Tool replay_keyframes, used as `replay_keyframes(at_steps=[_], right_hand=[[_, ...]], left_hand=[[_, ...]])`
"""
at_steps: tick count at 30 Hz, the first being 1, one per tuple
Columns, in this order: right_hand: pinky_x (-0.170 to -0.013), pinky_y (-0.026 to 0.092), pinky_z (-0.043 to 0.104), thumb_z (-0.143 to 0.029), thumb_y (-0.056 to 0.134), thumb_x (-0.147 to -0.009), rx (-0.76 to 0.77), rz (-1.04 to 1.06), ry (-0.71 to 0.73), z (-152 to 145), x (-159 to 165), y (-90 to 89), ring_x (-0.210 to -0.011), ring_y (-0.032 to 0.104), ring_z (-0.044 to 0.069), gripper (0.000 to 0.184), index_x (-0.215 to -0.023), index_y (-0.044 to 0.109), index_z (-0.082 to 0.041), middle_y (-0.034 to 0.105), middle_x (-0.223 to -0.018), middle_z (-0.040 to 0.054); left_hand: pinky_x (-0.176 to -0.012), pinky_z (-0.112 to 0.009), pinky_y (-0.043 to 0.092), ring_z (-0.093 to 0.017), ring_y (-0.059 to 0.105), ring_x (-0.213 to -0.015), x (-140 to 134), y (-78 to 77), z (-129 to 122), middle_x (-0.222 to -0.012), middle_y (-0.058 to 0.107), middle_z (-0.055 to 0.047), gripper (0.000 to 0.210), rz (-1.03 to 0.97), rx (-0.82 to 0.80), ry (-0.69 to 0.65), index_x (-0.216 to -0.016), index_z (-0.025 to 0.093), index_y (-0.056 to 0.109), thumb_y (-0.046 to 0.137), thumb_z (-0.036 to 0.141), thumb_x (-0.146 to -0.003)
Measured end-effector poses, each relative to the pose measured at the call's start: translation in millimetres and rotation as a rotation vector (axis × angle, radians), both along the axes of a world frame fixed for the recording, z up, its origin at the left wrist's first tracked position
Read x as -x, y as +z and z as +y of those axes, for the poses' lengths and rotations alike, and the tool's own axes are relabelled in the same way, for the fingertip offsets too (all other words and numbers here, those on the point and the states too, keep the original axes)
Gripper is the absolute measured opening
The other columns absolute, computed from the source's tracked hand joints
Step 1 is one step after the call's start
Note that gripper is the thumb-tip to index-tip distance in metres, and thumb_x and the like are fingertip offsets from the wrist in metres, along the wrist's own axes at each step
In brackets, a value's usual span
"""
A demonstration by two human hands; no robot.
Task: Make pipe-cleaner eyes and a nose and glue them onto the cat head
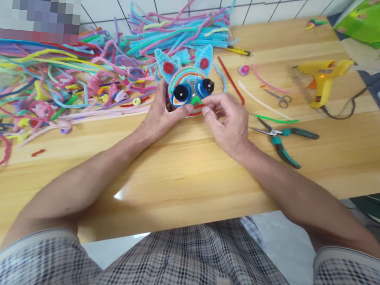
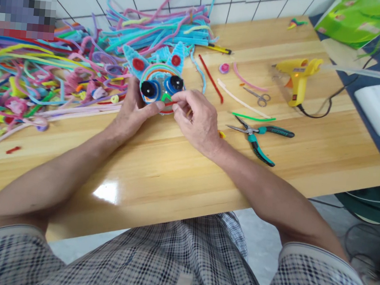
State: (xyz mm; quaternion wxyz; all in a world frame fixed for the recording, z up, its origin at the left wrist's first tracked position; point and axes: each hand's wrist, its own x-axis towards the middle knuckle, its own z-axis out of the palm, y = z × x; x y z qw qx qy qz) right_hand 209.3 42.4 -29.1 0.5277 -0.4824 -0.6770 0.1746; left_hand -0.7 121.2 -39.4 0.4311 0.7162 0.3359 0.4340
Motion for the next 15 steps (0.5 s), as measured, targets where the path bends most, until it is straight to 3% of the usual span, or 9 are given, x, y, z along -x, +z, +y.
replay_keyframes(at_steps=[5,15], right_hand=[[-0.084,0.063,0.037,-0.039,0.067,-0.108,0.001,0.006,-0.014,0.0,-1.0,-1.1,-0.087,0.071,0.018,0.014,-0.112,0.074,-0.028,0.077,-0.101,0.0026],[-0.085,0.063,0.038,-0.045,0.069,-0.107,-0.023,-0.012,-0.009,3.6,-1.4,-3.4,-0.088,0.072,0.020,0.019,-0.110,0.075,-0.027,0.076,-0.098,0.0030]], left_hand=[[-0.117,-0.058,0.058,-0.038,0.060,-0.145,0.6,-1.4,0.2,-0.137,0.069,-0.009,0.087,0.004,-0.004,0.007,-0.133,0.034,0.050,0.092,0.082,-0.074],[-0.114,-0.051,0.058,-0.033,0.067,-0.134,-0.8,-17.0,8.0,-0.133,0.068,-0.008,0.100,0.020,-0.102,0.039,-0.129,0.030,0.045,0.099,0.081,-0.062]])
